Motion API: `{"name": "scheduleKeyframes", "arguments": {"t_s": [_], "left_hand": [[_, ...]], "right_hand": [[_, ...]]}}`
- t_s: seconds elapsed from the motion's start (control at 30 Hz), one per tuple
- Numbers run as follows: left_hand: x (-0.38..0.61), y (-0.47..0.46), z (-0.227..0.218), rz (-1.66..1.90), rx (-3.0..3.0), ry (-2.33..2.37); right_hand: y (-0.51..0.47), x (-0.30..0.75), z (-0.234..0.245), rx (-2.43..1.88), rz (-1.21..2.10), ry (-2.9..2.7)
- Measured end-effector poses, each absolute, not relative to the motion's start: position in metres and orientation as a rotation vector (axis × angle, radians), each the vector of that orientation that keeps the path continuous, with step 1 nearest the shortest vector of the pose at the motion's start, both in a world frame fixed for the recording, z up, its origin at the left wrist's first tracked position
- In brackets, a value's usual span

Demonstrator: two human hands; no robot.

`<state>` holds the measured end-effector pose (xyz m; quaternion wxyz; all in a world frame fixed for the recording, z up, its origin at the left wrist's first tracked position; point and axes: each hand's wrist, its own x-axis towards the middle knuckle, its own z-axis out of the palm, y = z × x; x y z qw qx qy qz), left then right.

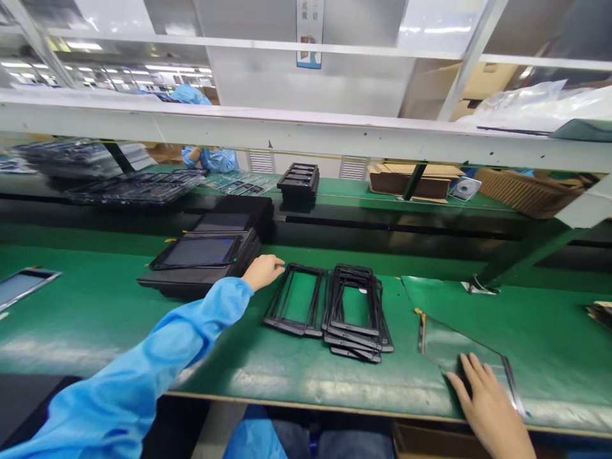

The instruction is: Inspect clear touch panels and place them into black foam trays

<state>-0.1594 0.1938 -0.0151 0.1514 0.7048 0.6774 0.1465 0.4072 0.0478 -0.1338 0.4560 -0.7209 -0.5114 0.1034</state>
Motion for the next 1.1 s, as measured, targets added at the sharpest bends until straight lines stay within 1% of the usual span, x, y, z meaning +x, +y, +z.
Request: {"name": "scheduleKeyframes", "arguments": {"t_s": [0.13, 0.3, 0.37, 0.5, 0.53, 0.6, 0.67, 0.73, 0.8, 0.97, 1.1], "left_hand": [[-0.142, 0.221, -0.024, 0.364, 1.852, 1.952], [-0.141, 0.224, -0.016, 0.443, 1.648, 1.885], [-0.143, 0.218, -0.003, 0.540, 1.575, 1.821], [-0.145, 0.183, 0.036, 0.786, 1.472, 1.624], [-0.143, 0.169, 0.045, 0.826, 1.459, 1.573], [-0.138, 0.137, 0.058, 0.909, 1.406, 1.491], [-0.127, 0.105, 0.060, 0.991, 1.288, 1.381], [-0.111, 0.078, 0.051, 0.979, 1.250, 1.296], [-0.093, 0.059, 0.037, 0.946, 1.247, 1.241], [-0.057, 0.038, 0.005, 1.005, 1.175, 1.151], [-0.044, 0.029, -0.002, 1.068, 1.200, 1.091]], "right_hand": [[-0.006, 0.396, -0.137, -1.771, 0.386, -1.471], [-0.039, 0.375, -0.108, -1.774, 0.403, -1.312], [-0.046, 0.369, -0.093, -1.800, 0.344, -1.305], [-0.057, 0.357, -0.069, -1.779, 0.044, -1.331], [-0.058, 0.353, -0.065, -1.745, 0.048, -1.292], [-0.059, 0.341, -0.061, -1.664, 0.213, -1.170], [-0.057, 0.325, -0.060, -1.581, 0.472, -1.035], [-0.055, 0.304, -0.060, -1.456, 0.698, -0.922], [-0.054, 0.282, -0.059, -1.357, 0.854, -0.837], [-0.058, 0.235, -0.056, -1.294, 1.059, -0.787], [-0.058, 0.218, -0.052, -1.261, 1.165, -0.744]]}}
